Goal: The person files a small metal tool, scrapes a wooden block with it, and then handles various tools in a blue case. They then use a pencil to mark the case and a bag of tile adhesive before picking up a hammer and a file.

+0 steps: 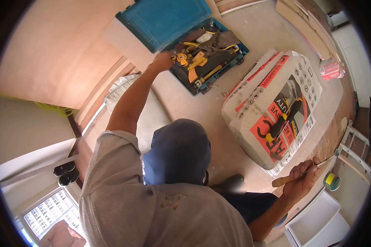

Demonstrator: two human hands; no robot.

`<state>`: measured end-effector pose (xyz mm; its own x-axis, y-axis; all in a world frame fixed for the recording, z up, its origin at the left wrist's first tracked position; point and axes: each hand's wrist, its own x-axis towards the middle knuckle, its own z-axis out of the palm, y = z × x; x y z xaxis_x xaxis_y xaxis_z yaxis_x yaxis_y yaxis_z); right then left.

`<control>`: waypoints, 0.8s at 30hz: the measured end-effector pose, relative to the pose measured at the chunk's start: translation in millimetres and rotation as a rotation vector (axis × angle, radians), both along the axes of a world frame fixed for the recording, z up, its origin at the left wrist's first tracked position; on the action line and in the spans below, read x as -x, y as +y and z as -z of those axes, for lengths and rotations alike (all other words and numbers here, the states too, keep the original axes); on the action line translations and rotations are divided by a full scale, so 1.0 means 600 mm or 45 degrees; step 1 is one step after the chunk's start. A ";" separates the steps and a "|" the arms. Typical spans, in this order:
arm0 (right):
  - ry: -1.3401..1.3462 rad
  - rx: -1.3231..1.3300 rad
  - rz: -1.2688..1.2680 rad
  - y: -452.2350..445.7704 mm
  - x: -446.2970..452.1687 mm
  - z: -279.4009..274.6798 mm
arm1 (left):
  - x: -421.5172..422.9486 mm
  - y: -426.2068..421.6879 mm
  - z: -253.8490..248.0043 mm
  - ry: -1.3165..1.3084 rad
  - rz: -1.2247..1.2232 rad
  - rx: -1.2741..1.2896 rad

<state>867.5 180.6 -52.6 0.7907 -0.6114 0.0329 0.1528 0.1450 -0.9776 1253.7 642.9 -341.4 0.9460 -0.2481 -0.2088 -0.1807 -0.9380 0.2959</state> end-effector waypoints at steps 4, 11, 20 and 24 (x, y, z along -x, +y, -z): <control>0.001 -0.027 -0.022 -0.002 0.002 0.006 | -0.002 -0.017 0.033 0.023 0.009 -0.070; 0.054 -0.030 0.034 -0.003 -0.001 0.010 | -0.019 -0.002 0.084 -0.132 0.008 0.003; 0.067 -0.043 0.028 -0.003 -0.009 0.009 | -0.010 -0.014 0.062 -0.053 -0.066 -0.008; 0.095 -0.075 0.121 -0.002 -0.008 -0.002 | -0.031 -0.039 0.027 -0.069 -0.207 -0.123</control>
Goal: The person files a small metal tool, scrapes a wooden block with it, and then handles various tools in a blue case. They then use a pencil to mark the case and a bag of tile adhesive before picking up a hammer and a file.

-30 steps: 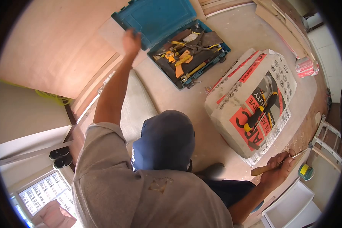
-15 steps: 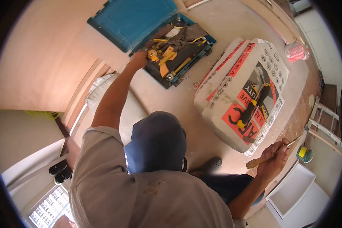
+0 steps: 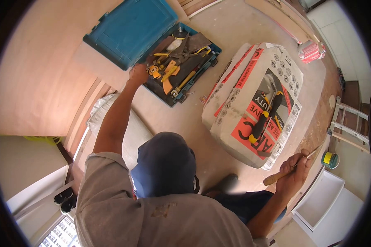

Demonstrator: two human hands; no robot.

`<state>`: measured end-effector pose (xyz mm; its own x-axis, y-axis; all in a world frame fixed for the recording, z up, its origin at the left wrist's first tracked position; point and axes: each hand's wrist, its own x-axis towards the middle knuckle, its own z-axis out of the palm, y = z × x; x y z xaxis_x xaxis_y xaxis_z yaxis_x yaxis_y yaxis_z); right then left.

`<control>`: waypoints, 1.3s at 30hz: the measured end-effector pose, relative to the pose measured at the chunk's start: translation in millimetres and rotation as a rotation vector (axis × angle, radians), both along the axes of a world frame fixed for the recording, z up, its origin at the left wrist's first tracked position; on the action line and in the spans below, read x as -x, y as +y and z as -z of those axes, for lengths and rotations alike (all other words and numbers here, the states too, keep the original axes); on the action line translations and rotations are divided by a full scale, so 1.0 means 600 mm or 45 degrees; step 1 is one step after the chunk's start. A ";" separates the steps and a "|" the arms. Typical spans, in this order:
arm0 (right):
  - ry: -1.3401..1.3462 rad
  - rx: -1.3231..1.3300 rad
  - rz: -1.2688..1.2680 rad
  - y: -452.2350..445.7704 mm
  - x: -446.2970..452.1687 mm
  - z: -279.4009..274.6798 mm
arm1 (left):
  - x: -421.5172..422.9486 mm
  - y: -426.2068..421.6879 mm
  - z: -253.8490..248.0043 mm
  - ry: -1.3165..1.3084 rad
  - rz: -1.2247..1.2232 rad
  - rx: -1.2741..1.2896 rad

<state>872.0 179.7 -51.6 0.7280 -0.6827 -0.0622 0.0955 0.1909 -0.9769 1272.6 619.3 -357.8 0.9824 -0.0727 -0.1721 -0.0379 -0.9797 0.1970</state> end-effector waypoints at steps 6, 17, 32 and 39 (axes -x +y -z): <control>-0.034 0.116 0.012 0.000 0.012 -0.001 | -0.020 -0.105 -0.064 -0.220 0.149 0.403; 0.087 0.137 0.155 -0.001 0.021 0.000 | 0.026 -0.229 -0.013 -0.493 0.263 0.151; 0.046 0.272 0.350 -0.022 0.067 -0.101 | -0.264 -0.184 0.042 0.025 0.225 -0.179; 0.064 0.176 0.406 -0.039 0.086 -0.072 | -0.217 -0.199 0.014 -0.053 0.356 -0.353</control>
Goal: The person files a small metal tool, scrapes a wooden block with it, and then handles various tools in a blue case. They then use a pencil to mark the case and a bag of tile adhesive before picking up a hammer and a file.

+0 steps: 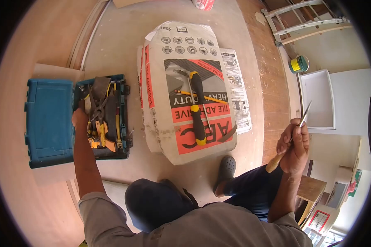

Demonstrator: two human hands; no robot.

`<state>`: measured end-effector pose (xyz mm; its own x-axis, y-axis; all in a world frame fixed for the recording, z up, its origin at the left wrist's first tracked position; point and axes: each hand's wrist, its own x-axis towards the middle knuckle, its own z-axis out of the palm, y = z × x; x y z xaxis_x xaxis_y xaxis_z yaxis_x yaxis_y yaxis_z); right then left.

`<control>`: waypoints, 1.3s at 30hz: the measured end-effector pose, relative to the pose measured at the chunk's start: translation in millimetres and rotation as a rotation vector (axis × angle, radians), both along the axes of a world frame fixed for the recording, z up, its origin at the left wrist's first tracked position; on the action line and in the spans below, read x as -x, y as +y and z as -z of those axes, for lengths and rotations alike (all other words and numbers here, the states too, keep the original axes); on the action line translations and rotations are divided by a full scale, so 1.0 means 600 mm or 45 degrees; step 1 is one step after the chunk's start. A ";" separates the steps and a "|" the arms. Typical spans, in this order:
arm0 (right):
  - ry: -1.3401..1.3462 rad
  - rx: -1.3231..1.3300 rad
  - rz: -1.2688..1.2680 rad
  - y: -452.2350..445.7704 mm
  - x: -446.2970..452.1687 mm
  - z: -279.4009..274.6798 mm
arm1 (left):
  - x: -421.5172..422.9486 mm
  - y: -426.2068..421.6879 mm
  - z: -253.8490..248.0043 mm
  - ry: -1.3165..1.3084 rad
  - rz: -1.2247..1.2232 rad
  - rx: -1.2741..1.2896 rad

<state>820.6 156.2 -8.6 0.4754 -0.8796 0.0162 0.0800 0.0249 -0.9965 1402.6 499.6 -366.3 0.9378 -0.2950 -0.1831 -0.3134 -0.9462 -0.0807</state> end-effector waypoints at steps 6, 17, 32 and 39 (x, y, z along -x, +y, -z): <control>0.020 -0.041 -0.044 -0.005 0.011 0.015 | -0.010 0.052 0.000 -0.206 -0.078 0.172; 0.788 0.609 -0.669 0.002 -0.125 0.060 | 0.173 -0.013 -0.494 0.516 -0.105 1.700; 0.380 -0.247 -0.919 -0.051 -0.164 0.074 | 0.575 -0.245 -0.559 1.723 -0.166 1.559; 0.286 -0.722 -1.048 -0.011 -0.145 0.086 | 0.663 -0.243 -0.533 1.849 -0.235 1.587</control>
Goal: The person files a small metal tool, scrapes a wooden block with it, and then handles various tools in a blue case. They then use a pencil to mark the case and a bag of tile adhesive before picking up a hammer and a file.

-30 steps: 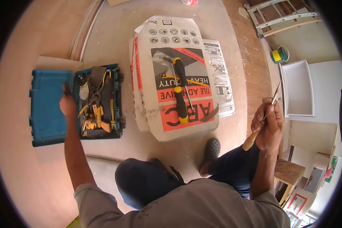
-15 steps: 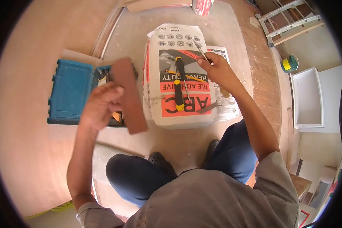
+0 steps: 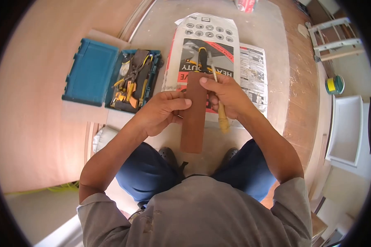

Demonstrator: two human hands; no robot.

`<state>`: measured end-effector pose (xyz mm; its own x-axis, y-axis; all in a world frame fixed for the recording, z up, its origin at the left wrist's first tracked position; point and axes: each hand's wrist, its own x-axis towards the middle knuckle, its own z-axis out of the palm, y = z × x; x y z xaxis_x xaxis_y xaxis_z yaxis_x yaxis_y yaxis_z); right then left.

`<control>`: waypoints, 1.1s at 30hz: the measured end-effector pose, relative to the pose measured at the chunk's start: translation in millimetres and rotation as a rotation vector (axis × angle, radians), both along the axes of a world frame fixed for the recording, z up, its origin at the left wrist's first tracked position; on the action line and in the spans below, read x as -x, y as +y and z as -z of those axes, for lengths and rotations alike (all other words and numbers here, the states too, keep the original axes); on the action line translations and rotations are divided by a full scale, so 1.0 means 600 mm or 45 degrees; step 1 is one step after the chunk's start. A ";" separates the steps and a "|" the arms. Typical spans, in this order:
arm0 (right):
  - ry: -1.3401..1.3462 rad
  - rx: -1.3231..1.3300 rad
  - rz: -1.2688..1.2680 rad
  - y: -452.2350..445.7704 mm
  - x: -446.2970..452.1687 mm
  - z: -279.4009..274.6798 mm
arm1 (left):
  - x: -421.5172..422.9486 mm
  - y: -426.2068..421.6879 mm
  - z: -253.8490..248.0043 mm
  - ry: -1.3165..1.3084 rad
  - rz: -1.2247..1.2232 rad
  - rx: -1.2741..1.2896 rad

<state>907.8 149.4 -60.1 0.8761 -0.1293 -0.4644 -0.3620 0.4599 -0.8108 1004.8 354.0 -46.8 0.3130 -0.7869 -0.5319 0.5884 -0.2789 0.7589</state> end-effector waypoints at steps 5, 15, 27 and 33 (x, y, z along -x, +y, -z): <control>0.015 -0.134 -0.014 0.001 -0.006 0.004 | 0.107 0.041 -0.002 0.693 -0.401 0.262; -0.385 1.263 -0.204 0.038 0.028 0.026 | 0.163 0.096 0.080 0.897 -0.631 0.312; -0.198 1.705 -0.630 0.132 0.111 0.035 | 0.166 0.143 0.135 0.960 -0.719 0.301; -0.386 1.798 -0.627 0.130 0.110 0.030 | 0.155 0.142 0.132 1.018 -0.724 0.301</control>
<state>842.0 227.5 -78.3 0.9996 0.0245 -0.0157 0.0122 -0.8422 -0.5390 911.7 439.3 -125.8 0.2944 -0.7443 -0.5995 0.9478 0.3079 0.0833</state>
